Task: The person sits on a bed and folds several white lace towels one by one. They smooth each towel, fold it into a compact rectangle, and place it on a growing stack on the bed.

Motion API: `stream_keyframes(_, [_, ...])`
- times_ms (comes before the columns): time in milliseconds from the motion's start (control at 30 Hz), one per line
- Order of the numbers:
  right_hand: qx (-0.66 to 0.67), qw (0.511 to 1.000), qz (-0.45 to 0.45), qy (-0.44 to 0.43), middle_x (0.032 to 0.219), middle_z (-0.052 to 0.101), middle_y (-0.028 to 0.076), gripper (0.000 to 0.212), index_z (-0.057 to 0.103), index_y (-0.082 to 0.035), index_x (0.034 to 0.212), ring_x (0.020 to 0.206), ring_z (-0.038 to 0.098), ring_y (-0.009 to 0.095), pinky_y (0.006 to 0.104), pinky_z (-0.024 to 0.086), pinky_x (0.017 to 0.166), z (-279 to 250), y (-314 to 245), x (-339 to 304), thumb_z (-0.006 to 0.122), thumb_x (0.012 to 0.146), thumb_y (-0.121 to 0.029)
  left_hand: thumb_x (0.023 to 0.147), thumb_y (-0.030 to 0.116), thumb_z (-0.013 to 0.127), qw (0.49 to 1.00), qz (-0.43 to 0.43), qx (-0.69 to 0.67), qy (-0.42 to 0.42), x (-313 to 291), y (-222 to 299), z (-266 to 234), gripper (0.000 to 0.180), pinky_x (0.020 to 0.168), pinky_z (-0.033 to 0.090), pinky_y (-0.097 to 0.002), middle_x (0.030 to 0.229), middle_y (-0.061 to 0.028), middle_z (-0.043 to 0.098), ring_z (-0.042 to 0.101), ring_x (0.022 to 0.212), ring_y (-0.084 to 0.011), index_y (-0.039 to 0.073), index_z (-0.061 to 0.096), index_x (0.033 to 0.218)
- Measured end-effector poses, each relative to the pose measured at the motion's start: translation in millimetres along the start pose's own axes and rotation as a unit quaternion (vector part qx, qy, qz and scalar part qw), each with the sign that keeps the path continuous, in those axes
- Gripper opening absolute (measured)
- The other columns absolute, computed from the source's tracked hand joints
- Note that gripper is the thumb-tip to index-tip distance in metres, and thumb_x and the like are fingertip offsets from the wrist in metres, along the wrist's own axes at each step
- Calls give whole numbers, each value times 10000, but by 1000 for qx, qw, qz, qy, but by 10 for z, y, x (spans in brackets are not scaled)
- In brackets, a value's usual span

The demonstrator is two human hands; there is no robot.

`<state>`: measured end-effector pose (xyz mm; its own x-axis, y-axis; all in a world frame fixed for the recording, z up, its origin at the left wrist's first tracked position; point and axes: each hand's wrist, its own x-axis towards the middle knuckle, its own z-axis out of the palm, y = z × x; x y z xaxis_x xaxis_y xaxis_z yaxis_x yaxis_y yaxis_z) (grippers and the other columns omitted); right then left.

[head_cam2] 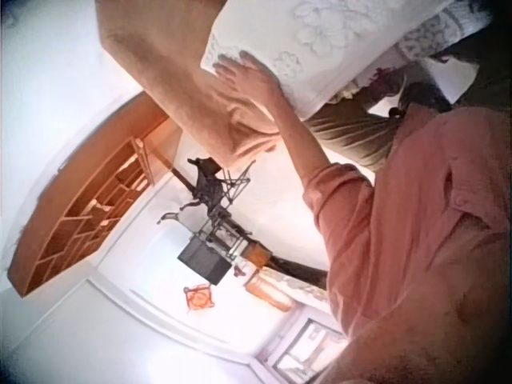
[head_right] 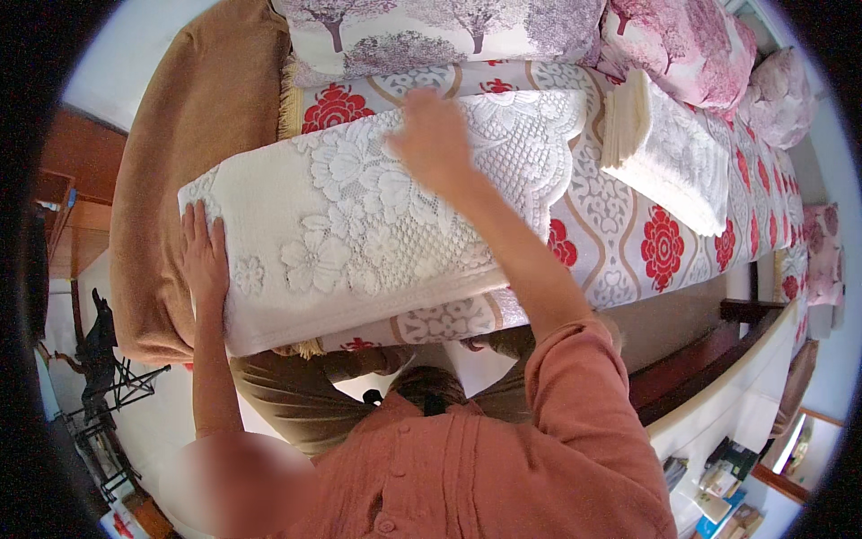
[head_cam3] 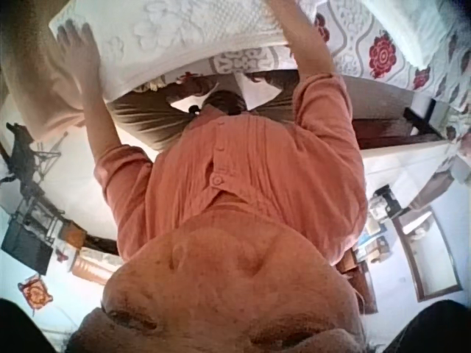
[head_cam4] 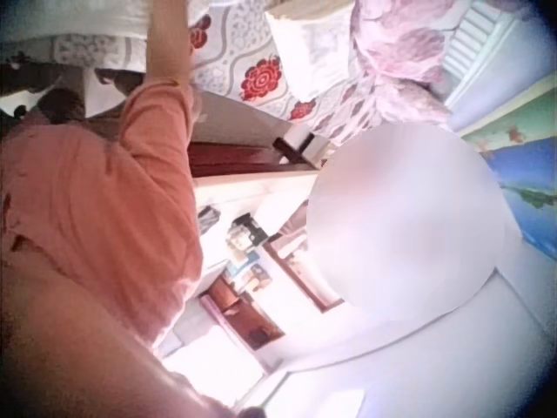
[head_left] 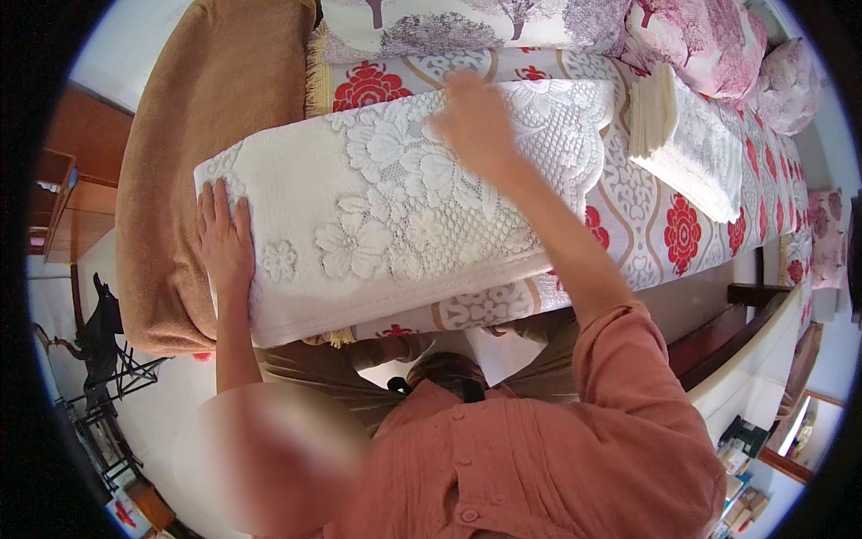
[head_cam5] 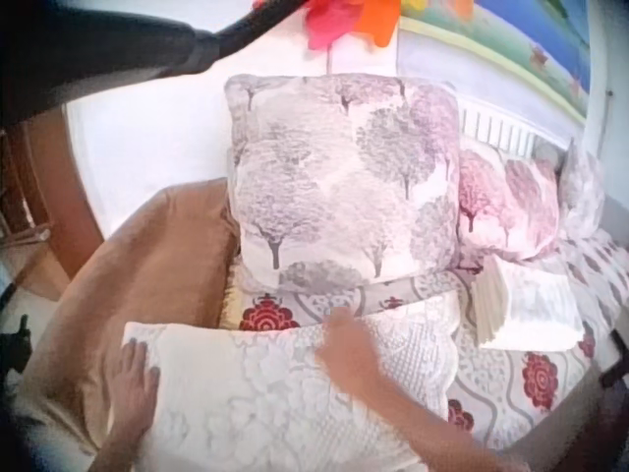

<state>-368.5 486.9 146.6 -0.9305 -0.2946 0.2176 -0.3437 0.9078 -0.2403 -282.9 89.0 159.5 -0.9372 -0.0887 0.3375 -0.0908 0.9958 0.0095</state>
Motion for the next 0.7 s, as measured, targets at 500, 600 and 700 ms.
stream_keyframes(500, [-3, 997, -72, 2, 1579, 333, 131, 613, 418, -75, 1471, 1453, 297, 322, 521, 209, 1175, 22, -729, -1062, 553, 968, -400, 992, 499, 422, 999, -26, -16, 39, 129, 8, 99, 626, 1183, 215, -490, 1568, -140, 366, 305, 1461, -314, 109, 442, 1481])
stream_keyframes(600, [-19, 998, -58, -4, 1577, 340, 127, 605, 419, -94, 1478, 1448, 306, 323, 519, 210, 1174, -25, -806, -1294, 540, 973, -406, 985, 509, 434, 998, -28, -42, 48, 258, -58, 202, 630, 1182, 221, -486, 1568, -141, 366, 315, 1456, -309, 106, 458, 1468])
stream_keyframes(700, [-29, 997, -64, 11, 1574, 348, 122, 593, 423, -107, 1482, 1445, 311, 322, 518, 213, 1171, 43, -800, -1384, 524, 981, -408, 990, 476, 442, 997, 54, -53, 24, 327, -370, 246, 600, 1175, 250, -450, 1551, -152, 390, 338, 1441, -315, 95, 480, 1451])
